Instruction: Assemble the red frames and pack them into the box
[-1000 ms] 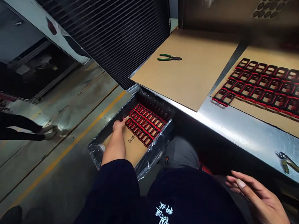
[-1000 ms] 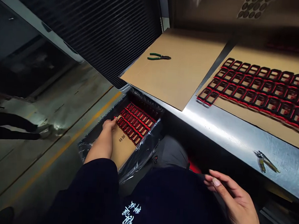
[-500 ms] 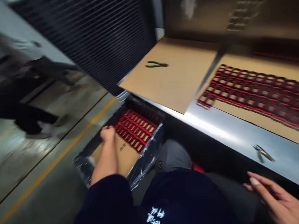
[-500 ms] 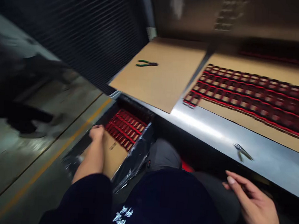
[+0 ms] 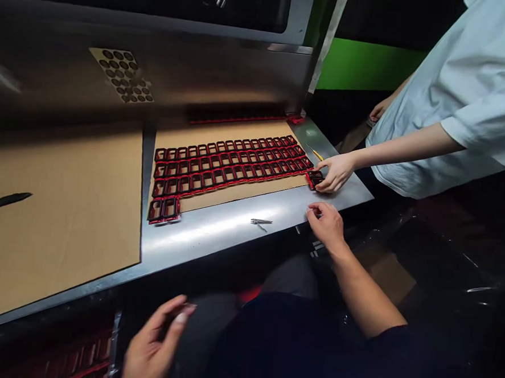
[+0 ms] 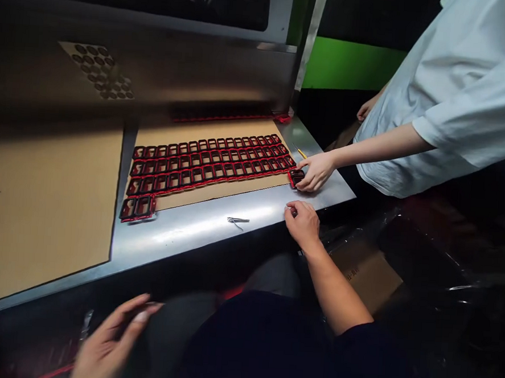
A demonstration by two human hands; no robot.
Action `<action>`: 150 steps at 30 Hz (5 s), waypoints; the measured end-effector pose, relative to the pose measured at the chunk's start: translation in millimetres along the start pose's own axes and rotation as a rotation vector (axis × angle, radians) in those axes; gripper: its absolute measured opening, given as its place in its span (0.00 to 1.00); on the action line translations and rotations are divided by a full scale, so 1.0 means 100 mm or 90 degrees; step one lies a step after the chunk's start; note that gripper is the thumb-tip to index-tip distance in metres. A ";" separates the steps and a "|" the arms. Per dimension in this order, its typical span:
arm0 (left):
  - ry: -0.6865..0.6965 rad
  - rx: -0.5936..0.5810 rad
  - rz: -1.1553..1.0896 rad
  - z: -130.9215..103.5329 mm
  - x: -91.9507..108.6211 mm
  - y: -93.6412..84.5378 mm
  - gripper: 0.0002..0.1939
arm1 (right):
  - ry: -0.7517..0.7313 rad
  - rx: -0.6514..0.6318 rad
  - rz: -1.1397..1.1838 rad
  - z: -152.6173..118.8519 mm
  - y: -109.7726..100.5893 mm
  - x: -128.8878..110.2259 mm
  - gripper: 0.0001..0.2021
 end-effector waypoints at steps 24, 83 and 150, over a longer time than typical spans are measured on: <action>0.027 -0.161 -0.321 0.67 0.84 1.05 0.24 | -0.268 -0.200 0.216 -0.77 0.25 -0.98 0.33; -0.065 -0.287 -0.217 -0.18 0.55 0.88 0.14 | 0.193 -0.821 0.812 -1.50 0.65 -1.16 0.22; 0.378 -0.011 0.042 -0.34 0.64 0.83 0.57 | -0.062 -0.631 0.619 -1.38 0.47 -1.40 0.13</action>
Point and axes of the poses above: each hand's wrist, its own z-axis towards the middle knuckle, its own y-axis out of the palm, x = y × z, the point moved 6 cm from there along z, towards the middle knuckle, and after that the axes turned 13 degrees about -x, right-handed, at the moved point
